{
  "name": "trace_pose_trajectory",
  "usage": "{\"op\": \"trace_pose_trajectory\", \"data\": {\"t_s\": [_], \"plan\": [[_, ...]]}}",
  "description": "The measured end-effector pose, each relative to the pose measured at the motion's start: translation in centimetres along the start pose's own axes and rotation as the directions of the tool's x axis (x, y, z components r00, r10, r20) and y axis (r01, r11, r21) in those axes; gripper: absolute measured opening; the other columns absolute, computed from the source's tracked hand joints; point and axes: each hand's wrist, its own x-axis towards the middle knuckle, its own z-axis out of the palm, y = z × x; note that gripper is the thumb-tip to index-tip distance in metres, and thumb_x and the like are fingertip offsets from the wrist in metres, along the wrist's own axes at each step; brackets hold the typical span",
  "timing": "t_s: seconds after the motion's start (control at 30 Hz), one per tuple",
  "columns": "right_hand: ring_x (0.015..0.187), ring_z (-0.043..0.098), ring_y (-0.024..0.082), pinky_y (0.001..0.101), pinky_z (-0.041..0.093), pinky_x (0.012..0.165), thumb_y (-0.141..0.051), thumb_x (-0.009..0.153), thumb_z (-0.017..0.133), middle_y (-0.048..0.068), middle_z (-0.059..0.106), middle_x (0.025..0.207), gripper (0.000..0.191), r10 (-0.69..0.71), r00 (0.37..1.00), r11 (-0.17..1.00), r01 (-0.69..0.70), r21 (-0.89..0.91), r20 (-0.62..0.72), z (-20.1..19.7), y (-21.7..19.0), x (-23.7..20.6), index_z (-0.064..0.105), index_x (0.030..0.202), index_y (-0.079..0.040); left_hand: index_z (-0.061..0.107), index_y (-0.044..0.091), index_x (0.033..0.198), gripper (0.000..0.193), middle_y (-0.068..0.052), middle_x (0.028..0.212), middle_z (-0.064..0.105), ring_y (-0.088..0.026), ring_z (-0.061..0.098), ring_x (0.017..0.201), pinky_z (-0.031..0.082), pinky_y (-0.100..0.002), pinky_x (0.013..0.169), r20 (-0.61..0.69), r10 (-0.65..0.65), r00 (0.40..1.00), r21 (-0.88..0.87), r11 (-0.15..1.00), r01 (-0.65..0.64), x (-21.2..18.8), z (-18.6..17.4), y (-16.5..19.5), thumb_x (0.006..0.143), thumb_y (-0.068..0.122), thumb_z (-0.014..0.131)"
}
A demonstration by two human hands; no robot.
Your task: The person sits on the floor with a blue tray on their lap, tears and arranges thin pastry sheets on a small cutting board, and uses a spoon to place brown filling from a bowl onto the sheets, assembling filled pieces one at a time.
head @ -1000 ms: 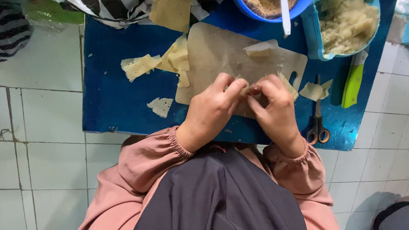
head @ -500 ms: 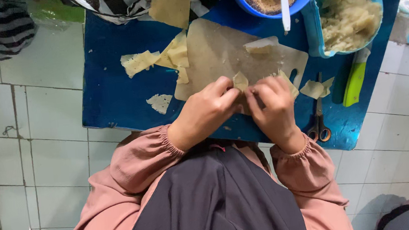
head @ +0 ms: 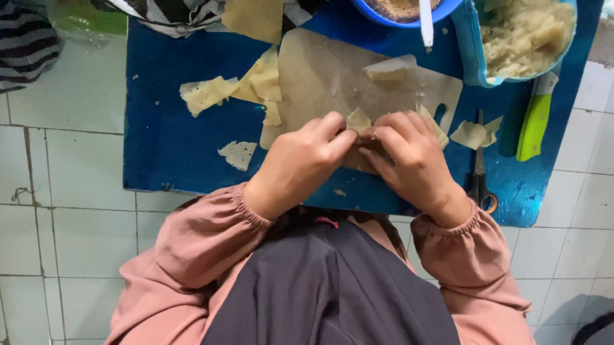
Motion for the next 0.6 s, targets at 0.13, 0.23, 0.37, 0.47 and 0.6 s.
{"op": "trace_pose_trajectory", "data": {"t_s": [0.13, 0.23, 0.37, 0.47, 0.6], "plan": [[0.094, 0.059, 0.035, 0.0444, 0.044, 0.085, -0.005, 0.087, 0.074, 0.011, 0.066, 0.101, 0.013, 0.019, 0.999, 0.999, -0.019, -0.028, 0.035, -0.1, 0.3, 0.4, 0.067, 0.098, -0.004, 0.064, 0.009, 0.101, 0.015, -0.006, 0.094, 0.057, -0.021, 0.066, 0.083, 0.054, -0.033, 0.063, 0.076, 0.099, 0.992, 0.103, 0.989, -0.107, 0.3, 0.1, -0.4, 0.086, 0.011, 0.064], [0.095, 0.06, 0.035, 0.0437, 0.046, 0.084, -0.006, 0.09, 0.074, 0.012, 0.063, 0.095, 0.008, 0.161, 0.983, 0.978, -0.172, 0.117, 0.092, 0.0, 0.7, 0.9, 0.067, 0.095, -0.004, 0.06, 0.009, 0.096, 0.011, -0.009, 0.095, 0.058, -0.027, 0.067, 0.088, 0.055, -0.037, 0.069, 0.056, -0.063, 0.996, -0.04, 0.997, 0.066, 0.8, 0.9, -0.2, 0.087, 0.011, 0.065], [0.088, 0.063, 0.033, 0.0421, 0.049, 0.077, -0.006, 0.088, 0.073, 0.012, 0.064, 0.093, 0.011, 0.335, 0.925, 0.902, -0.369, 0.225, 0.178, -0.1, 1.2, 1.5, 0.065, 0.094, -0.002, 0.059, 0.008, 0.092, 0.012, -0.013, 0.091, 0.061, -0.035, 0.066, 0.083, 0.053, -0.045, 0.066, 0.052, -0.258, 0.965, -0.215, 0.94, 0.263, 1.5, 1.7, -0.3, 0.09, 0.016, 0.069], [0.088, 0.062, 0.034, 0.0426, 0.049, 0.078, -0.004, 0.088, 0.072, 0.012, 0.063, 0.094, 0.011, 0.28, 0.949, 0.928, -0.306, 0.211, 0.146, -0.2, 1.1, 1.5, 0.064, 0.095, -0.002, 0.059, 0.007, 0.095, 0.013, -0.013, 0.091, 0.061, -0.037, 0.066, 0.083, 0.053, -0.046, 0.067, 0.083, -0.258, 0.963, -0.262, 0.926, 0.271, 2.0, 1.7, -0.7, 0.088, 0.014, 0.069], [0.094, 0.06, 0.036, 0.0451, 0.047, 0.083, -0.003, 0.088, 0.072, 0.013, 0.065, 0.1, 0.014, 0.033, 0.999, 0.999, -0.034, 0.042, 0.019, -0.1, 0.3, 0.8, 0.065, 0.099, -0.003, 0.06, 0.008, 0.096, 0.011, -0.011, 0.093, 0.059, -0.03, 0.068, 0.088, 0.055, -0.04, 0.068, 0.072, -0.073, 0.995, -0.126, 0.989, 0.081, 1.2, 0.8, -0.9, 0.087, 0.008, 0.065]]}}
